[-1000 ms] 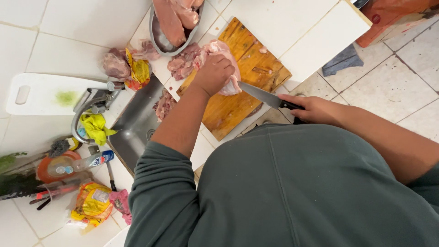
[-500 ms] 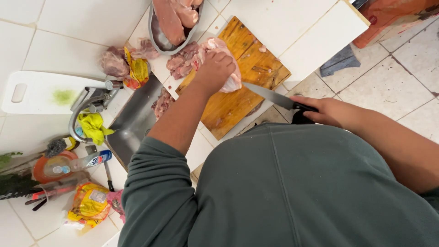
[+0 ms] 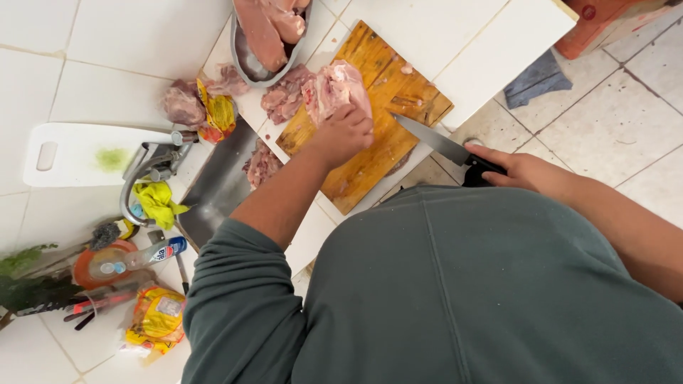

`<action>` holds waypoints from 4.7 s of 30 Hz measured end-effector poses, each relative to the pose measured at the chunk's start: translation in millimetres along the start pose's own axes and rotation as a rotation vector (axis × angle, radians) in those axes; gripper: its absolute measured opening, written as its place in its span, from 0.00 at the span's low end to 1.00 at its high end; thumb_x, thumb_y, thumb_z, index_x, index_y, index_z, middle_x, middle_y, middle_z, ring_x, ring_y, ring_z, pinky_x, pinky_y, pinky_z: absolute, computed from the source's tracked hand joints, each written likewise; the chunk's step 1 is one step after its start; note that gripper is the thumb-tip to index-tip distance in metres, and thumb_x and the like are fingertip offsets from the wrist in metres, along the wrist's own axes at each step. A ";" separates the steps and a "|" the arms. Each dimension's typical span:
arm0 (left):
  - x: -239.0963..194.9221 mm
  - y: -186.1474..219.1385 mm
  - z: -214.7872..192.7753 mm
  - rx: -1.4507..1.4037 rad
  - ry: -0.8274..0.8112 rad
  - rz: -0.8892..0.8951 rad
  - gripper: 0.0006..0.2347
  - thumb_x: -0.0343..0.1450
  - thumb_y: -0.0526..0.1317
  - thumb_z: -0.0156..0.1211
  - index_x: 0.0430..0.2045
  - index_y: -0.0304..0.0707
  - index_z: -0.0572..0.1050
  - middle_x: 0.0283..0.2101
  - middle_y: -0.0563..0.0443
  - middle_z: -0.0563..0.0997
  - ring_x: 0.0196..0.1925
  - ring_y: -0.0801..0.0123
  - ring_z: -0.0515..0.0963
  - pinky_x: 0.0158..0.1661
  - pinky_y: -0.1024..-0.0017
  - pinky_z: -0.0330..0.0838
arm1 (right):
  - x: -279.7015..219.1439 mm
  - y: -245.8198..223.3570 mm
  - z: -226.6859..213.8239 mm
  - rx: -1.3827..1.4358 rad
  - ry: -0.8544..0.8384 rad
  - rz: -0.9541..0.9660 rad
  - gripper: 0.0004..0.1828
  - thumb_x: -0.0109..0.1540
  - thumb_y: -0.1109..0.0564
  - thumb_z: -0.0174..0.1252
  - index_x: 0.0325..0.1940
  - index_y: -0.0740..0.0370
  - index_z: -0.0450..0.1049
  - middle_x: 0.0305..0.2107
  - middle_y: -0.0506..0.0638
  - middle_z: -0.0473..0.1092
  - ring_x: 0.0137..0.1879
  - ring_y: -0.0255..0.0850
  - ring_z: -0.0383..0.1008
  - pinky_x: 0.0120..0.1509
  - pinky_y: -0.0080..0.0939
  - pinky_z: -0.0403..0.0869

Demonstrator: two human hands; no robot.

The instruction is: Cutting and deboning a whole chicken carcass on a wooden cutting board using a knife.

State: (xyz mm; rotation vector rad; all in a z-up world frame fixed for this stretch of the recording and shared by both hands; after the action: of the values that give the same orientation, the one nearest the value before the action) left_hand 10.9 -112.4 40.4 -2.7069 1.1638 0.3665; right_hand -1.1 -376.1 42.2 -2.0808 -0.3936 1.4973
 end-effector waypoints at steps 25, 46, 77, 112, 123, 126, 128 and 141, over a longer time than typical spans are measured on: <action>-28.3 -36.8 116.0 -0.177 0.200 -1.104 0.15 0.62 0.49 0.63 0.34 0.39 0.75 0.38 0.41 0.78 0.39 0.46 0.83 0.41 0.51 0.76 | 19.3 -5.8 20.5 0.222 0.223 -0.122 0.36 0.65 0.50 0.53 0.77 0.30 0.57 0.66 0.61 0.65 0.68 0.66 0.65 0.69 0.65 0.67; -38.6 -47.4 115.1 -0.522 0.095 -1.127 0.14 0.72 0.46 0.44 0.27 0.35 0.74 0.28 0.32 0.81 0.36 0.36 0.85 0.36 0.44 0.79 | 45.3 8.3 18.8 0.139 0.174 -0.227 0.38 0.64 0.49 0.55 0.77 0.29 0.56 0.58 0.67 0.71 0.63 0.69 0.70 0.66 0.64 0.70; -11.0 -37.3 105.8 -0.827 0.379 -1.215 0.15 0.72 0.48 0.42 0.29 0.36 0.74 0.34 0.28 0.81 0.46 0.34 0.81 0.48 0.43 0.74 | 68.2 -26.7 49.7 0.126 0.192 -0.357 0.43 0.65 0.53 0.48 0.82 0.31 0.40 0.51 0.72 0.72 0.54 0.71 0.73 0.60 0.66 0.74; -20.6 -44.0 158.4 -1.082 0.841 -1.086 0.08 0.71 0.40 0.53 0.26 0.35 0.73 0.29 0.32 0.77 0.38 0.51 0.79 0.47 0.57 0.72 | 54.0 -29.3 45.7 -0.059 0.221 -0.342 0.43 0.65 0.52 0.49 0.82 0.31 0.39 0.56 0.72 0.70 0.54 0.71 0.74 0.59 0.66 0.75; -16.5 -43.6 277.4 -2.657 1.166 -0.479 0.07 0.79 0.37 0.48 0.31 0.41 0.71 0.26 0.59 0.69 0.31 0.75 0.74 0.52 0.61 0.78 | 53.1 -6.7 34.6 -0.052 0.247 -0.294 0.44 0.66 0.49 0.49 0.81 0.25 0.36 0.48 0.73 0.73 0.52 0.72 0.74 0.61 0.69 0.72; -11.0 -30.6 293.3 -2.786 1.120 -0.590 0.06 0.78 0.37 0.51 0.32 0.40 0.74 0.30 0.54 0.76 0.35 0.66 0.81 0.56 0.52 0.76 | 72.2 -20.2 39.0 0.084 0.292 -0.351 0.45 0.65 0.50 0.51 0.81 0.25 0.39 0.49 0.72 0.73 0.51 0.71 0.74 0.59 0.66 0.74; -8.8 -34.4 325.0 -2.702 1.134 -0.586 0.04 0.78 0.37 0.51 0.37 0.41 0.73 0.33 0.53 0.76 0.40 0.63 0.82 0.56 0.51 0.77 | 85.7 -19.7 47.0 0.145 0.311 -0.392 0.43 0.65 0.52 0.50 0.81 0.28 0.42 0.53 0.69 0.72 0.51 0.70 0.74 0.57 0.65 0.75; -23.0 -25.0 129.6 -1.817 0.886 -1.002 0.04 0.72 0.33 0.54 0.27 0.46 0.71 0.20 0.57 0.63 0.21 0.77 0.70 0.22 0.78 0.72 | 43.0 -11.9 47.1 -0.201 0.173 -0.179 0.40 0.67 0.51 0.43 0.82 0.29 0.39 0.41 0.71 0.76 0.46 0.70 0.78 0.54 0.66 0.77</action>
State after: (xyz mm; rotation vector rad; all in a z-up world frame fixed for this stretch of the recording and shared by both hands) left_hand -6.4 -46.9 -75.2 -4.4008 -1.7273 -0.1344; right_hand -29.8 -331.8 4.4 -2.2422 -0.6680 1.2062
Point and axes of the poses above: each hand's wrist, its own x-axis towards the middle knuckle, its own z-axis out of the palm, y = z × x, the point moved 9 cm from there along x, towards the middle knuckle
